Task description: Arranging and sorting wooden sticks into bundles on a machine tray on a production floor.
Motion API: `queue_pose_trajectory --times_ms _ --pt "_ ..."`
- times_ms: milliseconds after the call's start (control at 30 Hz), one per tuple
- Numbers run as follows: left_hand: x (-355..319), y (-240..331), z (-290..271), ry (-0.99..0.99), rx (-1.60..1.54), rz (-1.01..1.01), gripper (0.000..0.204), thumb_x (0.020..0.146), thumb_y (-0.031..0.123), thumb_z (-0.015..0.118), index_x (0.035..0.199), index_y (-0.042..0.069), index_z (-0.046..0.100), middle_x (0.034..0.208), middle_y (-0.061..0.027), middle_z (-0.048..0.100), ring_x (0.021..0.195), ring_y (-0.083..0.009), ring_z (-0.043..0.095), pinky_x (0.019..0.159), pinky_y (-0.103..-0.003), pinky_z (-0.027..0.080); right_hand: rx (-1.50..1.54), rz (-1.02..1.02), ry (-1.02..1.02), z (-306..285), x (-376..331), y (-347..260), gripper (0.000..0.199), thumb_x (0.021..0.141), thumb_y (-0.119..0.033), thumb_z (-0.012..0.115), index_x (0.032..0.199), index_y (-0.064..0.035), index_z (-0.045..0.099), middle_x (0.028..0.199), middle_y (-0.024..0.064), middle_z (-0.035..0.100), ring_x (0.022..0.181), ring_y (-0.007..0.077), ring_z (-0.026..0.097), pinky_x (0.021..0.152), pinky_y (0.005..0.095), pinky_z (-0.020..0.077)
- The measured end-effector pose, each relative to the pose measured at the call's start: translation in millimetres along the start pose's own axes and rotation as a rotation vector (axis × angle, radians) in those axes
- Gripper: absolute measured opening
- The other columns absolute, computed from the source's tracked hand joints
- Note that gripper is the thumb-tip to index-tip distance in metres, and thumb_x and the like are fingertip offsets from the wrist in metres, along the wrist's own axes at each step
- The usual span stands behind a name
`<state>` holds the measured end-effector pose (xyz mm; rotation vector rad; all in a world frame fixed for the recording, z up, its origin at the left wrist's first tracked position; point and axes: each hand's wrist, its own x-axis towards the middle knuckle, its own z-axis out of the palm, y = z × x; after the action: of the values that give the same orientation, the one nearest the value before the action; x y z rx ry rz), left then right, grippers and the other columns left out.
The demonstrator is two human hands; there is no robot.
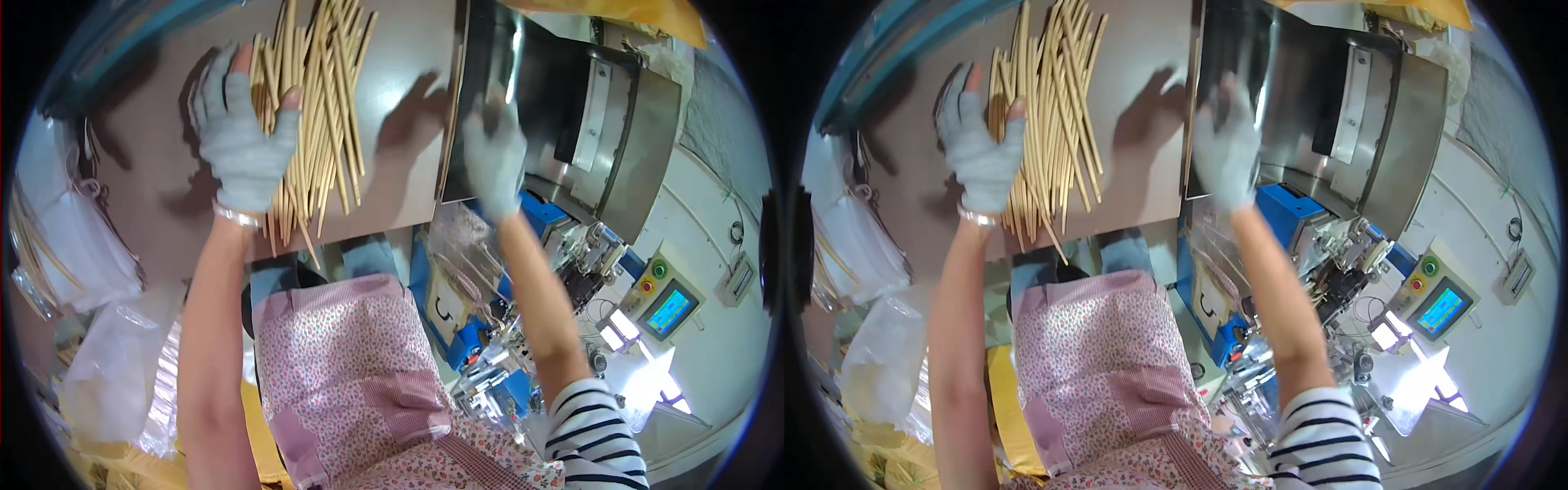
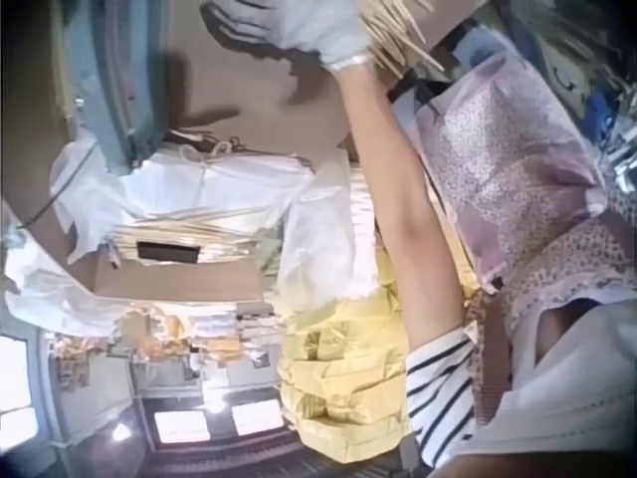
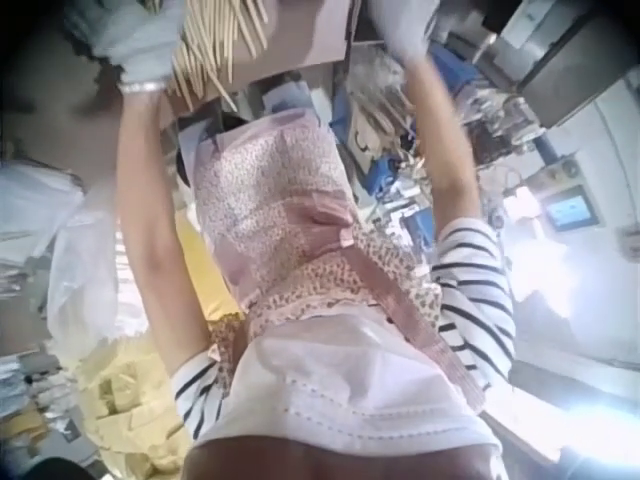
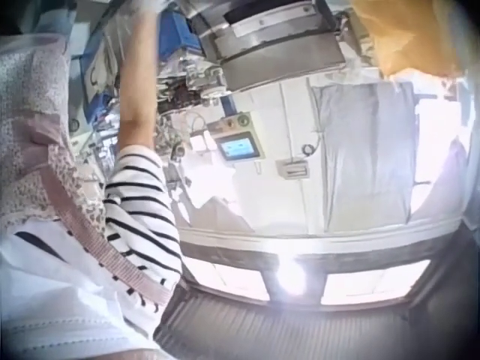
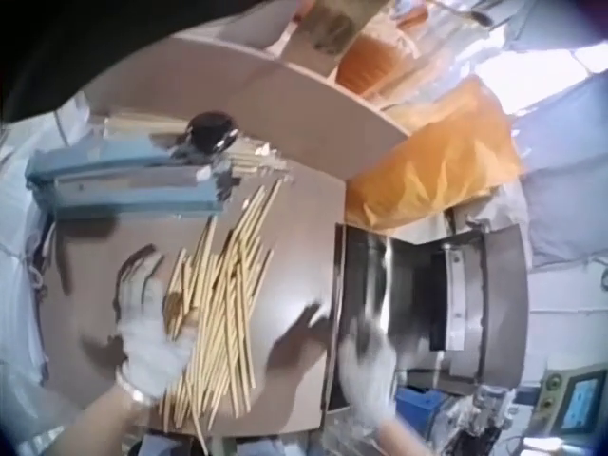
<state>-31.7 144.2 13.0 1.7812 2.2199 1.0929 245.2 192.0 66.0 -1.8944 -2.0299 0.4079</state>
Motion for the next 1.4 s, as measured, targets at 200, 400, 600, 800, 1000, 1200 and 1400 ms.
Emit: queue_pose_trajectory --times_ms 200,400,600,800,1000,1200,1400 --pt "42.9 99.2 53.8 -0.384 -0.364 0.056 0.026 0.077 0.017 0.059 0.101 0.008 0.062 0.107 -0.0081 0.058 0.103 -0.0288 0.053 0.095 -0.04 0.039 0.811 1.148 -0.129 -11.0 -173.1 0.0 0.028 0.086 -0.035 0.063 0.103 -0.0122 0.058 0.086 -0.0032 0.053 0.084 0.012 0.051 0.08 0.0294 0.0424" --pt "62.4 121.3 149.2 -0.427 -0.118 0.154 0.027 0.074 0.017 0.059 0.1 0.009 0.064 0.11 -0.0056 0.058 0.108 -0.0266 0.048 0.097 -0.041 0.035 1.427 1.435 0.052 49.1 -170.9 27.4 0.037 0.084 -0.036 0.065 0.11 -0.0097 0.058 0.099 -0.0008 0.058 0.092 0.0133 0.053 0.083 0.0293 0.043" --pt "41.7 126.4 169.6 -0.204 -0.176 0.213 0.035 0.073 0.011 0.062 0.108 0.012 0.064 0.119 0.0005 0.055 0.115 -0.0243 0.046 0.103 -0.041 0.029 1.237 1.138 0.036 70.4 -201.2 63.2 0.03 0.085 -0.028 0.066 0.106 -0.0077 0.059 0.096 -0.0025 0.055 0.088 0.0113 0.049 0.082 0.0274 0.0408" --pt "28.9 124.5 161.5 -0.234 -0.156 0.216 0.02 0.073 0.014 0.067 0.092 0.013 0.071 0.117 0.0002 0.059 0.114 -0.023 0.048 0.104 -0.039 0.029 1.479 1.243 0.167 64.1 -186.4 52.1 0.024 0.083 -0.026 0.069 0.097 -0.0081 0.062 0.091 -0.0039 0.055 0.083 0.0071 0.047 0.078 0.0244 0.0406" --pt "6.5 129.0 143.4 -0.289 -0.159 0.278 0.023 0.069 0.022 0.071 0.087 0.009 0.065 0.108 -0.0048 0.059 0.11 -0.026 0.048 0.102 -0.046 0.026 1.357 1.265 0.031 57.5 -188.4 45.5 0.046 0.087 -0.032 0.064 0.121 -0.0039 0.053 0.106 0.0025 0.056 0.095 0.0127 0.05 0.086 0.0292 0.0419" --pt "-0.2 131.3 105.4 -0.499 -0.466 -0.227 0.027 0.075 0.017 0.071 0.095 0.007 0.056 0.072 -0.0097 0.059 0.07 -0.0274 0.06 0.064 -0.038 0.046 1.093 1.065 -0.004 46.1 -188.4 -0.1 0.04 0.094 -0.028 0.056 0.123 -0.0011 0.052 0.11 0.0049 0.055 0.102 0.0144 0.05 0.089 0.0283 0.041" --pt "20.3 130.1 80.4 -0.263 -0.506 -0.382 0.025 0.078 0.01 0.067 0.1 0.007 0.056 0.06 -0.0096 0.056 0.056 -0.0254 0.056 0.058 -0.036 0.046 0.289 0.498 0.056 26.4 -184.2 -19.5 0.05 0.093 -0.022 0.056 0.133 0.0037 0.042 0.136 0.0208 0.034 0.123 0.0312 0.041 0.104 0.0372 0.032"
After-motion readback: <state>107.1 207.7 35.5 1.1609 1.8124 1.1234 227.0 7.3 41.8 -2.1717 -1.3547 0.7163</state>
